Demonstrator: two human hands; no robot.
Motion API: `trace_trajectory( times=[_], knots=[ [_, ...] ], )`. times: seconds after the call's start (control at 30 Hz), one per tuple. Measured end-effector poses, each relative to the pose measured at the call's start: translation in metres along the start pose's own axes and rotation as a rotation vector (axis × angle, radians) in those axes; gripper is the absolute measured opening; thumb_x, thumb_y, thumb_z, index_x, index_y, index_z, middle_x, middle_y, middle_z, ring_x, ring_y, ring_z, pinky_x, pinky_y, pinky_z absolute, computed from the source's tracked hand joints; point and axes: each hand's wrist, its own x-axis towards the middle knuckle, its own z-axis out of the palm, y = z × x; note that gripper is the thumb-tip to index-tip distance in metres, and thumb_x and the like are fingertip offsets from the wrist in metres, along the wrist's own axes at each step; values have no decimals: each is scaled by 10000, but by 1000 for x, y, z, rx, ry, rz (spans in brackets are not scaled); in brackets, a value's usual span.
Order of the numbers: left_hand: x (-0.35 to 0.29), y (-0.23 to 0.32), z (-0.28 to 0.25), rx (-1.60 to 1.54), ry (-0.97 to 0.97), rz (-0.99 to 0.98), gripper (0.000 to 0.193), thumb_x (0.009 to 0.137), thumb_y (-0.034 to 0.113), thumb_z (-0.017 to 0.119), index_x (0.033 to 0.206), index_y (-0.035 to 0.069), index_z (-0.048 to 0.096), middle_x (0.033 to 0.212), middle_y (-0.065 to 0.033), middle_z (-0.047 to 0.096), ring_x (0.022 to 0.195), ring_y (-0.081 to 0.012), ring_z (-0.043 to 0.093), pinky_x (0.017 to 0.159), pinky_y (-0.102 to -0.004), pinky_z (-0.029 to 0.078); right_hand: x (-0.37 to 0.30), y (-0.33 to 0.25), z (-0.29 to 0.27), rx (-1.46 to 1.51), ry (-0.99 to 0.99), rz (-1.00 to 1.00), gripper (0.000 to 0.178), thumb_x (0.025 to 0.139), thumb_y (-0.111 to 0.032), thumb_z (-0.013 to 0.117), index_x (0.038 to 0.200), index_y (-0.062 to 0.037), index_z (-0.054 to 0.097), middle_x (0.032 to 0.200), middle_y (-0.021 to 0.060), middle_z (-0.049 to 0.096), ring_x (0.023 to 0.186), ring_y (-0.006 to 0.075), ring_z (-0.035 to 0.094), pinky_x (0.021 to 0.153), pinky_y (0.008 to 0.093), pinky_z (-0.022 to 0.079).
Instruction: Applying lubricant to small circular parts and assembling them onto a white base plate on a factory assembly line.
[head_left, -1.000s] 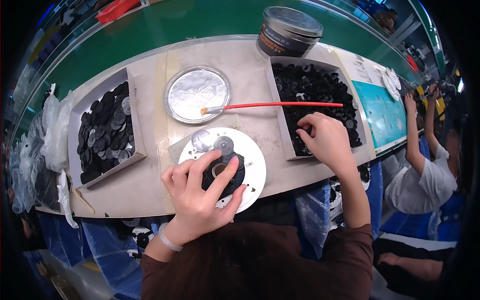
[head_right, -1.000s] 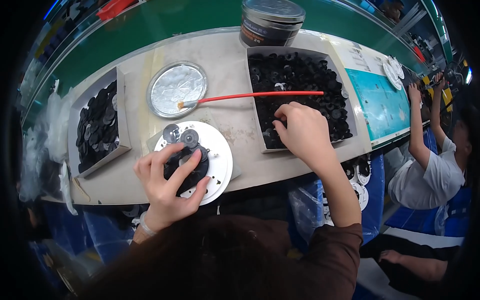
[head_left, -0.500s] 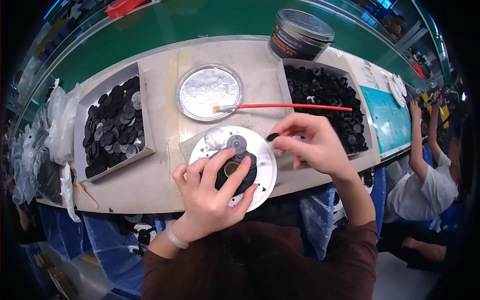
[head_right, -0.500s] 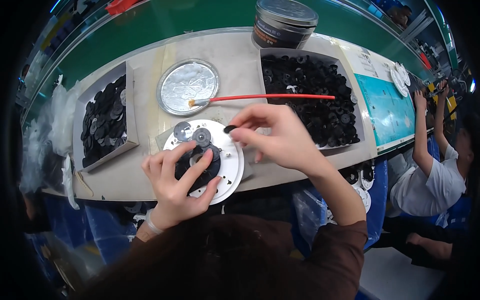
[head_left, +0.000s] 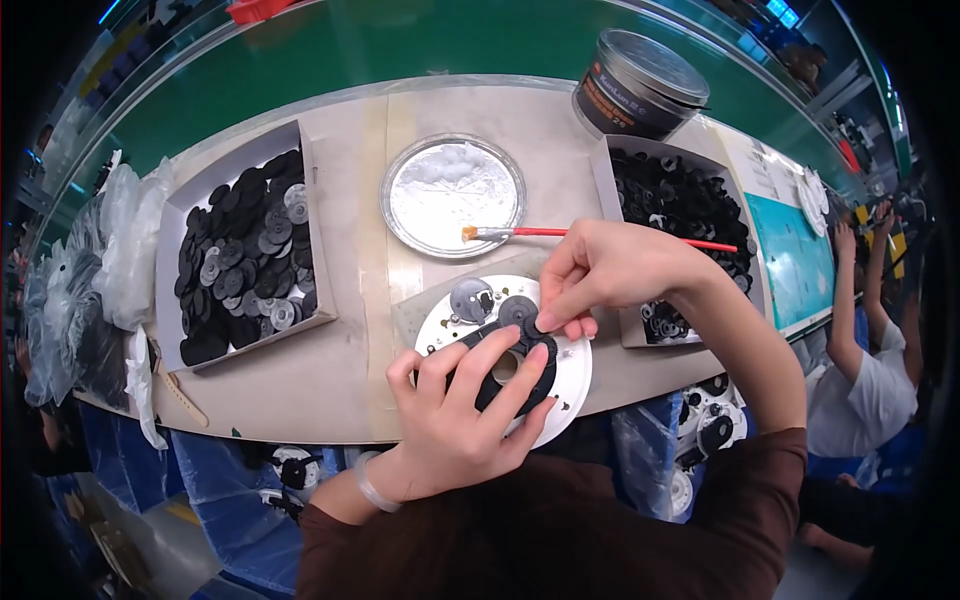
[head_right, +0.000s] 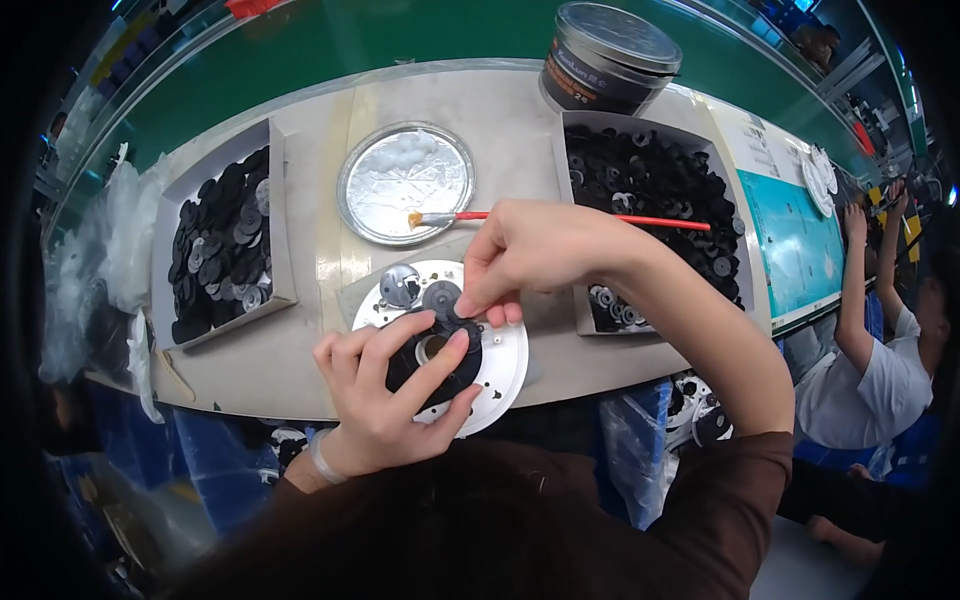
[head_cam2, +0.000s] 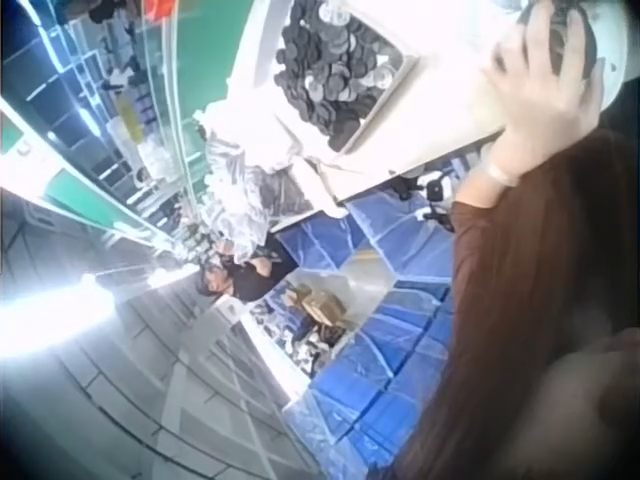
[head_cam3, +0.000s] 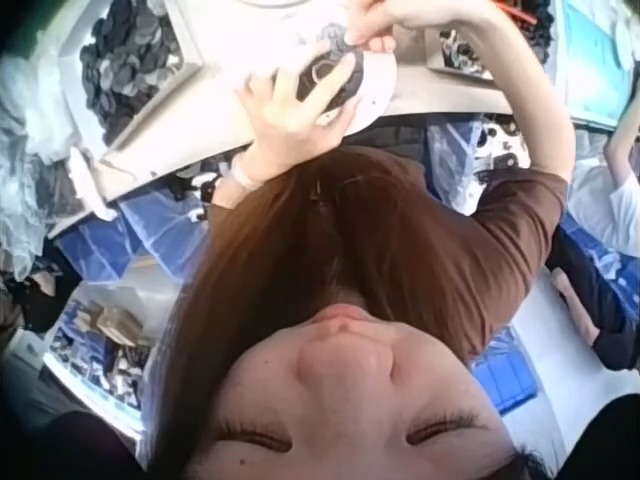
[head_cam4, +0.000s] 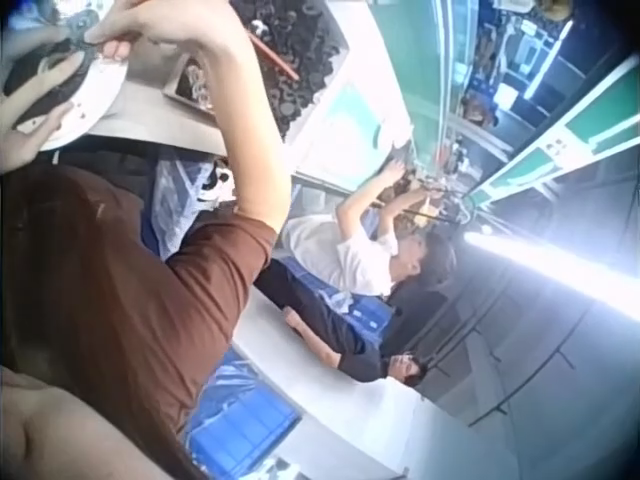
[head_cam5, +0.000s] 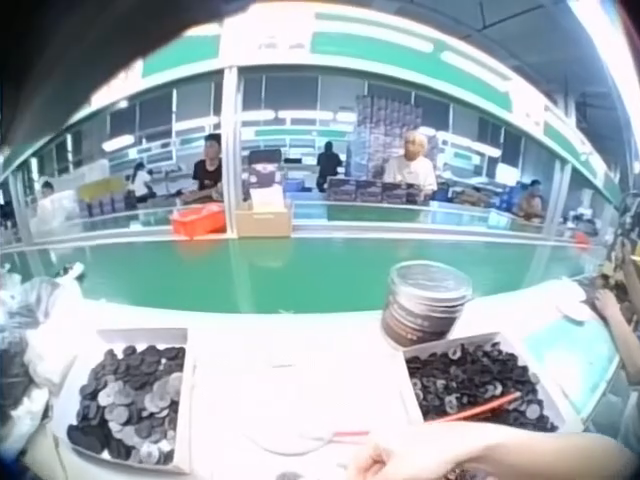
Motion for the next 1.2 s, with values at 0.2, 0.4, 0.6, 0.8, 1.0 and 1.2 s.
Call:
trace_trajectory(
  times=[0.2,0.4,0.6,0.8,1.0,1.2],
  knots=[
    [0,-2,0,-24,18,-3,345,652,289,663,975,169,636,1060,-3,543,842,-167,429,738,-355,276,3,11,-4,175,-38,-49,83,731,-37,653,735,43,629,612,54,611,505,66,549,484,183,427],
    [1,-3,1,-50,40,-7,338,639,274,662,959,169,639,1064,-1,545,849,-166,421,733,-355,278,9,5,0,107,-24,15,121,735,-76,672,704,31,625,581,57,601,483,75,549,470,188,426],
    [2,-1,0,-32,35,7,381,577,261,708,947,186,652,1060,-30,529,883,-207,408,757,-349,295,10,7,-2,128,-20,129,180,740,-119,681,658,29,622,567,71,600,470,93,563,438,198,438],
    [2,3,2,-36,51,-17,319,624,253,661,928,156,639,1056,-7,547,910,-193,417,775,-376,282,9,11,3,224,-10,60,182,748,-123,674,666,32,626,567,76,601,468,101,568,436,195,443],
    [3,4,1,-7,45,-21,319,579,239,691,891,178,659,1036,-15,543,906,-220,405,778,-362,296,9,13,7,171,20,3,205,759,-136,662,629,13,609,548,62,592,457,90,555,420,186,406],
    [5,2,-4,-4,1,14,352,559,223,718,902,167,661,1075,-17,552,905,-235,408,780,-354,306,-7,-6,7,-176,145,-23,263,728,-214,697,608,-5,591,519,31,571,431,80,516,432,199,393]
  ],
)
